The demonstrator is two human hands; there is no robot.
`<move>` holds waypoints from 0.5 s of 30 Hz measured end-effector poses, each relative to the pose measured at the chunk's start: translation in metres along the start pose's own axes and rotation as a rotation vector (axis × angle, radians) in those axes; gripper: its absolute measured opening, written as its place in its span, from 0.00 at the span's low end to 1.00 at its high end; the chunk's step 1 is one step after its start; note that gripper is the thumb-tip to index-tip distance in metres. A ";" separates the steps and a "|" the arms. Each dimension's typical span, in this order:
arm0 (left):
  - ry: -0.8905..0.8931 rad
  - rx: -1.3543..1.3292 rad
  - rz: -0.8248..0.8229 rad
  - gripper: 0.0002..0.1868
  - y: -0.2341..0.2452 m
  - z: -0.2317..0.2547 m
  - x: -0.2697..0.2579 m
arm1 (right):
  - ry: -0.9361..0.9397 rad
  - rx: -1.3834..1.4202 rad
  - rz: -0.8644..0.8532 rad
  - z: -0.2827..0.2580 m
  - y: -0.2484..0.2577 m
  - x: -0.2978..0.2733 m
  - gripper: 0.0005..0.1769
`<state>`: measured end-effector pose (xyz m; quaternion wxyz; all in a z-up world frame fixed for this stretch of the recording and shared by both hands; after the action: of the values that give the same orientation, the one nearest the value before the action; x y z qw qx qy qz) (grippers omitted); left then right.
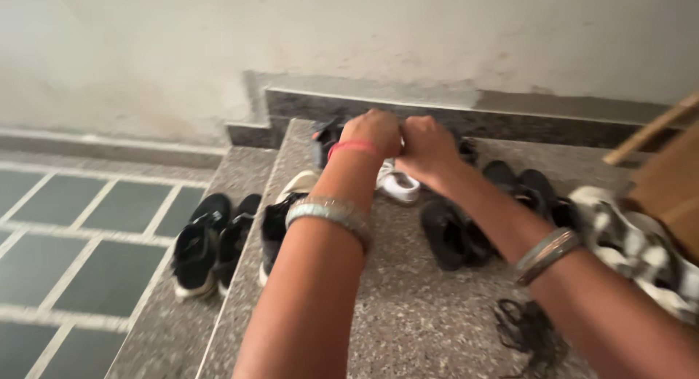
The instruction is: The person threads black shoelaces through the eyelets of a black shoe and ties them. They then repeat the process on a second black shoe, tying the laces and placing the finished pair with other shoes on the floor.
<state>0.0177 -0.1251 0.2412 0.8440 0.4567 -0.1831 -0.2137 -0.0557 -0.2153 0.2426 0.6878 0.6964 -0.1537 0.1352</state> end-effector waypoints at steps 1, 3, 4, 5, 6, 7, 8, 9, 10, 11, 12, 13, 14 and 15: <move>-0.017 0.020 -0.001 0.13 0.003 0.016 0.004 | -0.036 -0.041 0.001 0.011 0.010 0.001 0.07; -0.093 -0.006 0.009 0.13 0.000 0.045 0.009 | -0.071 -0.060 0.000 0.033 0.026 -0.004 0.06; -0.133 -0.019 0.010 0.13 -0.005 0.057 0.013 | -0.092 -0.068 -0.001 0.044 0.033 -0.007 0.06; -0.137 -0.105 0.011 0.15 -0.011 0.062 0.017 | -0.038 -0.132 0.019 0.050 0.038 -0.007 0.06; -0.145 -0.198 -0.005 0.17 -0.023 0.065 0.021 | 0.006 -0.200 0.025 0.059 0.044 -0.010 0.05; -0.150 -0.291 -0.024 0.19 -0.036 0.069 0.027 | 0.050 -0.269 0.026 0.068 0.049 -0.017 0.05; -0.174 -0.293 -0.093 0.18 -0.054 0.071 0.027 | 0.018 -0.286 -0.048 0.078 0.049 -0.030 0.06; -0.200 -0.294 -0.162 0.17 -0.072 0.073 0.026 | -0.014 -0.302 -0.123 0.087 0.049 -0.044 0.07; -0.237 -0.291 -0.225 0.16 -0.081 0.077 0.032 | -0.052 -0.320 -0.186 0.093 0.055 -0.050 0.08; -0.265 -0.300 -0.220 0.17 -0.087 0.080 0.036 | -0.083 -0.313 -0.226 0.096 0.060 -0.057 0.09; -0.285 -0.316 -0.206 0.17 -0.094 0.082 0.036 | -0.102 -0.310 -0.266 0.096 0.064 -0.066 0.09; -0.305 -0.332 -0.191 0.18 -0.100 0.088 0.034 | -0.121 -0.306 -0.305 0.097 0.069 -0.074 0.10; -0.276 -0.320 -0.212 0.18 -0.105 0.090 0.034 | -0.146 -0.309 -0.321 0.098 0.072 -0.074 0.10; -0.246 -0.308 -0.232 0.19 -0.109 0.092 0.034 | -0.171 -0.312 -0.336 0.100 0.076 -0.075 0.10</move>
<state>-0.0212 -0.2597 0.1999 0.8447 0.3112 -0.1960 -0.3889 -0.1566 -0.3133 0.2805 0.7842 0.6067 -0.1125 -0.0660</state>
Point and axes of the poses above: each hand's wrist, its own x-axis towards the middle knuckle, its own y-axis out of the back of the hand, z = x × y, the point moved 4 cm from there along x, towards the middle knuckle, and after that the axes turned 11 degrees about -x, right-handed, at the moved point
